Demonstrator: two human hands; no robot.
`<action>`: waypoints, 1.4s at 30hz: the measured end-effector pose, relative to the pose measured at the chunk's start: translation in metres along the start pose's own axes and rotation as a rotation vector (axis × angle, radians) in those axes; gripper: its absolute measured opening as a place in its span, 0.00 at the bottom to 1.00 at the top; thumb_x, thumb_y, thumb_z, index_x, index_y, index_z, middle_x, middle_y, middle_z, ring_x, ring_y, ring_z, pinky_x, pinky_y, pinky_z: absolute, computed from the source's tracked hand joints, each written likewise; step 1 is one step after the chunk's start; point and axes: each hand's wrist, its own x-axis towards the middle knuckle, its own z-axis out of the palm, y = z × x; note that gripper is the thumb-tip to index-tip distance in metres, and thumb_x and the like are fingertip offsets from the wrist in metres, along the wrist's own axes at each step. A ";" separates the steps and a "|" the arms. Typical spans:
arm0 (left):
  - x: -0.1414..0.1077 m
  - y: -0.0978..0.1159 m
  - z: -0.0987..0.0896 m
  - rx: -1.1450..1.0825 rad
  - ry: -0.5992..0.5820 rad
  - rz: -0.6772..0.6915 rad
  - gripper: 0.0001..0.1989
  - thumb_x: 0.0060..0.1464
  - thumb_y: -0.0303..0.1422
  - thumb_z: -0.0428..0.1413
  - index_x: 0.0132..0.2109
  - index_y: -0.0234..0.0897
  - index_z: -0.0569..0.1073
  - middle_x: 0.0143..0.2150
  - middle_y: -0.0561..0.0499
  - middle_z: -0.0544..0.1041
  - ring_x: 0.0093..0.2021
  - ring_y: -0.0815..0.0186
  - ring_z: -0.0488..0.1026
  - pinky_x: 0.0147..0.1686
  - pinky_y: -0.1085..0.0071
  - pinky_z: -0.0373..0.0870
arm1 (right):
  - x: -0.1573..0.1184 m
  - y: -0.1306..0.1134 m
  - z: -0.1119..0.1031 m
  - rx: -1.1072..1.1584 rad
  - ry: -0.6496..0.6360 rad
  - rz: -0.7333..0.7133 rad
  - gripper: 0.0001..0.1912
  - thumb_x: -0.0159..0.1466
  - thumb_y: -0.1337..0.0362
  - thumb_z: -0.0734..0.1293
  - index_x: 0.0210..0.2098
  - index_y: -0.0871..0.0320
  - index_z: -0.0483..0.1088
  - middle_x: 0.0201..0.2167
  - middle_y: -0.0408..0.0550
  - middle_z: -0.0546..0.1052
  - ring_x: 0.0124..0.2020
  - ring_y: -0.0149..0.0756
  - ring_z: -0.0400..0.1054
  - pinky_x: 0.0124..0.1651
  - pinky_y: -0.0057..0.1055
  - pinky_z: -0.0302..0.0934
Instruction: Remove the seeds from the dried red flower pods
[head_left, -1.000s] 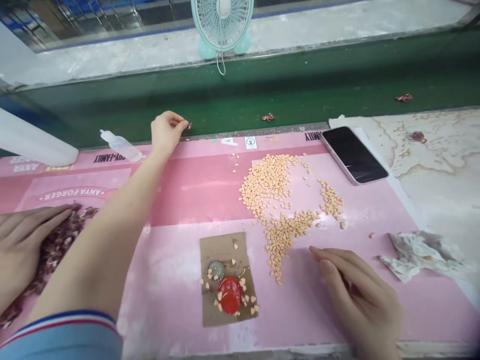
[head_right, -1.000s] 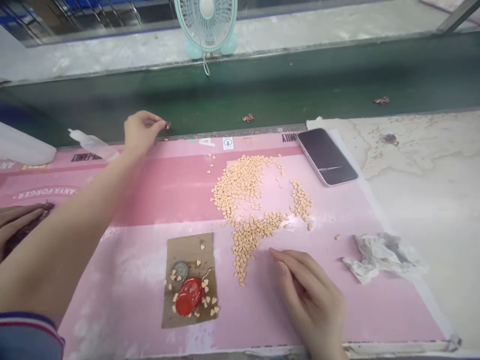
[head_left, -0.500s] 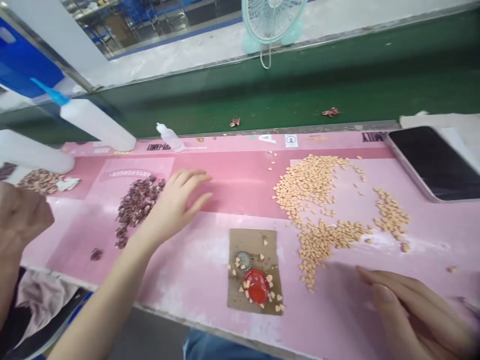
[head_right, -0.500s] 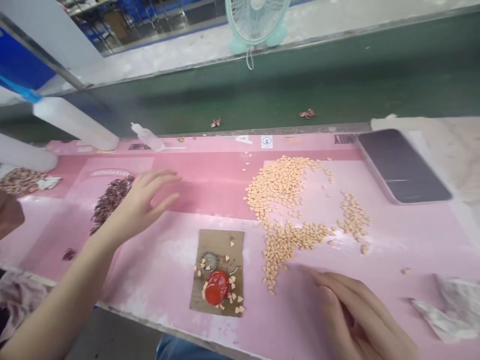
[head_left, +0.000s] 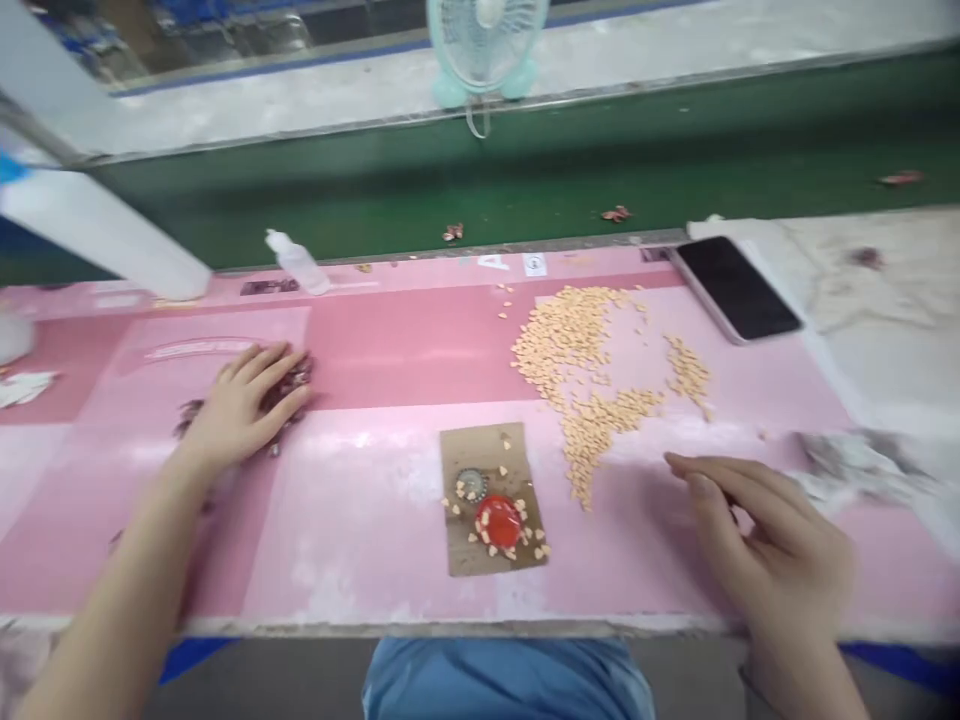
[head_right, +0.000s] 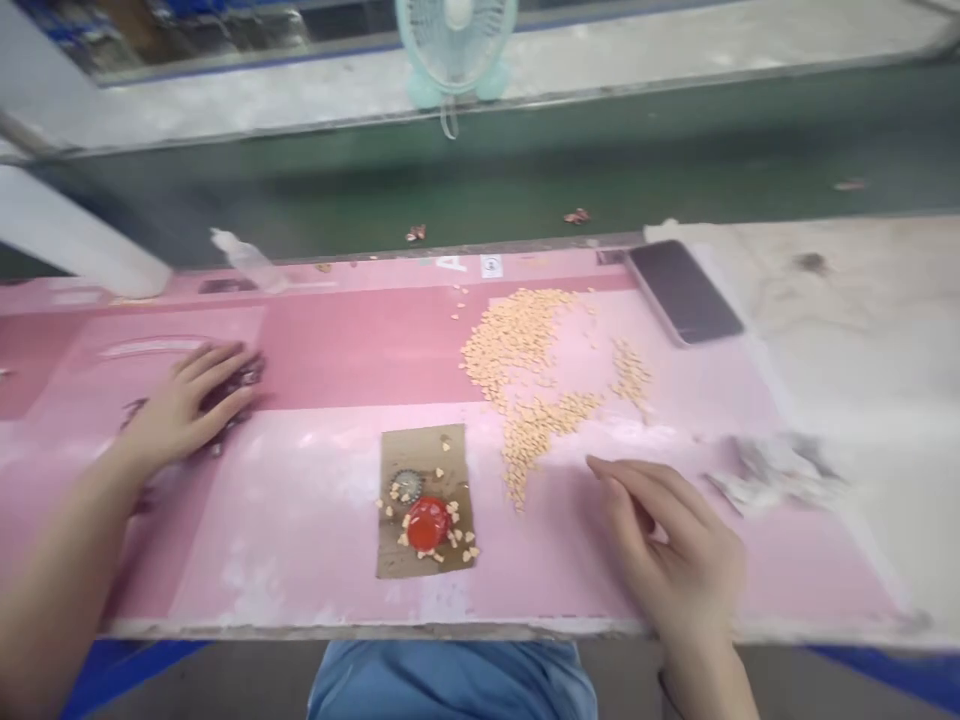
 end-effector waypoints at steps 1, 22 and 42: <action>-0.004 0.006 0.003 -0.011 -0.001 0.039 0.41 0.65 0.58 0.46 0.68 0.30 0.74 0.74 0.31 0.71 0.78 0.32 0.60 0.76 0.35 0.54 | 0.000 0.001 -0.001 0.000 -0.009 0.013 0.08 0.72 0.69 0.70 0.39 0.53 0.82 0.33 0.45 0.84 0.25 0.32 0.74 0.23 0.28 0.65; -0.063 0.095 0.018 -0.027 0.309 0.278 0.15 0.70 0.47 0.58 0.45 0.39 0.80 0.43 0.44 0.86 0.48 0.51 0.80 0.56 0.54 0.75 | 0.026 -0.011 0.012 -0.280 -0.365 -0.324 0.15 0.75 0.72 0.63 0.33 0.56 0.77 0.32 0.45 0.84 0.29 0.33 0.77 0.31 0.32 0.66; -0.149 0.146 0.029 -0.565 0.365 -0.296 0.10 0.61 0.35 0.68 0.50 0.51 0.86 0.46 0.53 0.84 0.46 0.59 0.80 0.47 0.62 0.75 | 0.017 -0.078 0.026 0.185 -0.365 -0.303 0.11 0.71 0.78 0.68 0.43 0.55 0.73 0.32 0.45 0.83 0.31 0.31 0.78 0.36 0.28 0.75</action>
